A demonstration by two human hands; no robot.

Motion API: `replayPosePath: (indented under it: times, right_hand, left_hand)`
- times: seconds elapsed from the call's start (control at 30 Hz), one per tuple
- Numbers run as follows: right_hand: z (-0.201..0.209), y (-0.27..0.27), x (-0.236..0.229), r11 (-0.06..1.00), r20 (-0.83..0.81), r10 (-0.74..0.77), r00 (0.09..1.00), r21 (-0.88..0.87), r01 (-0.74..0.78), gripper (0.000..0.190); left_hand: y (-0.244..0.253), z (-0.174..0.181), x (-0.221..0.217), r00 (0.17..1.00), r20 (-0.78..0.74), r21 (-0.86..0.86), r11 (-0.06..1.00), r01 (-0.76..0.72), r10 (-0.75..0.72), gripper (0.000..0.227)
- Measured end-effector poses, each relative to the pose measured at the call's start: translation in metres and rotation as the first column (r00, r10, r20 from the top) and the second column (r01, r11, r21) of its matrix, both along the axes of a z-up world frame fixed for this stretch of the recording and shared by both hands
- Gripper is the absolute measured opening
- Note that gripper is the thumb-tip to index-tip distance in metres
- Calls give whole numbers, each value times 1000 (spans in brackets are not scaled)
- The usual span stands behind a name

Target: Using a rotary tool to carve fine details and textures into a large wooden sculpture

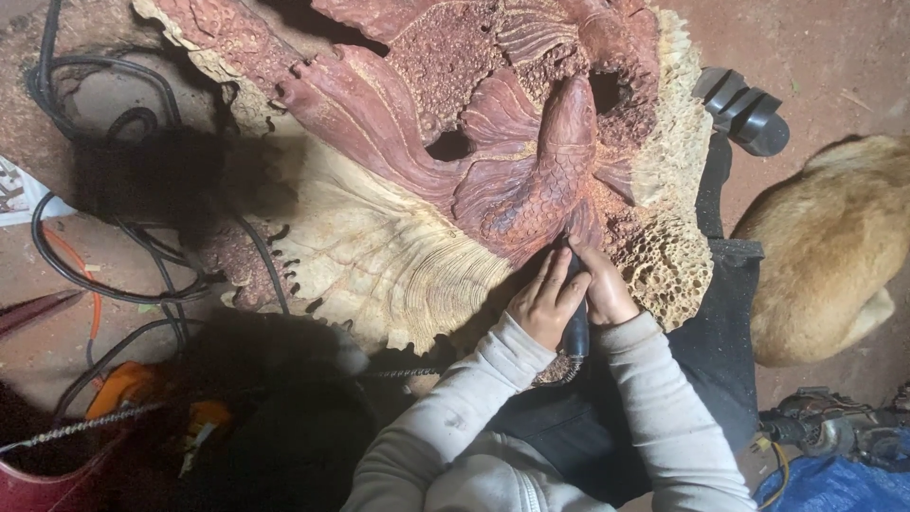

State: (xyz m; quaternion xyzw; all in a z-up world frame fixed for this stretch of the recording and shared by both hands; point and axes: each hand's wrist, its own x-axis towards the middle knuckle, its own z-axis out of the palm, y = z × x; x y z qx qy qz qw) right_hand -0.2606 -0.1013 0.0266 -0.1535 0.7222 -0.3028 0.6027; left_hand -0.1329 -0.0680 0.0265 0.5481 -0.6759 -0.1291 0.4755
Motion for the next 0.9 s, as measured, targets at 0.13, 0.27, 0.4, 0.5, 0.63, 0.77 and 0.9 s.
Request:
replayPosePath:
  times: [0.13,0.27,0.4,0.5,0.63,0.77,0.9]
  right_hand:
    - [0,3,4,1000,22,-20,1000,-16,21,33]
    - [6,4,14,999,8,-19,1000,-27,20,32]
    - [8,7,19,998,26,-16,1000,-53,18,30]
    - [12,5,21,999,19,10,1000,-51,-9,33]
    - [6,14,21,998,-1,-7,1000,-57,7,32]
    - [1,18,24,996,9,-34,999,-87,34,30]
    - [3,20,29,994,8,-40,999,-97,40,28]
  left_hand:
    - [4,-2,2,1000,-4,-2,1000,17,-17,14]
    - [8,-6,3,1000,-6,-18,1000,16,-16,14]
    - [11,-6,5,1000,-12,-22,999,24,-25,14]
    - [15,-14,5,1000,-3,-36,999,15,-15,13]
    - [12,-7,17,998,-23,-49,997,56,-57,13]
    - [13,-9,24,997,-23,-69,995,78,-80,13]
    - [17,-19,23,996,-17,-78,993,83,-84,13]
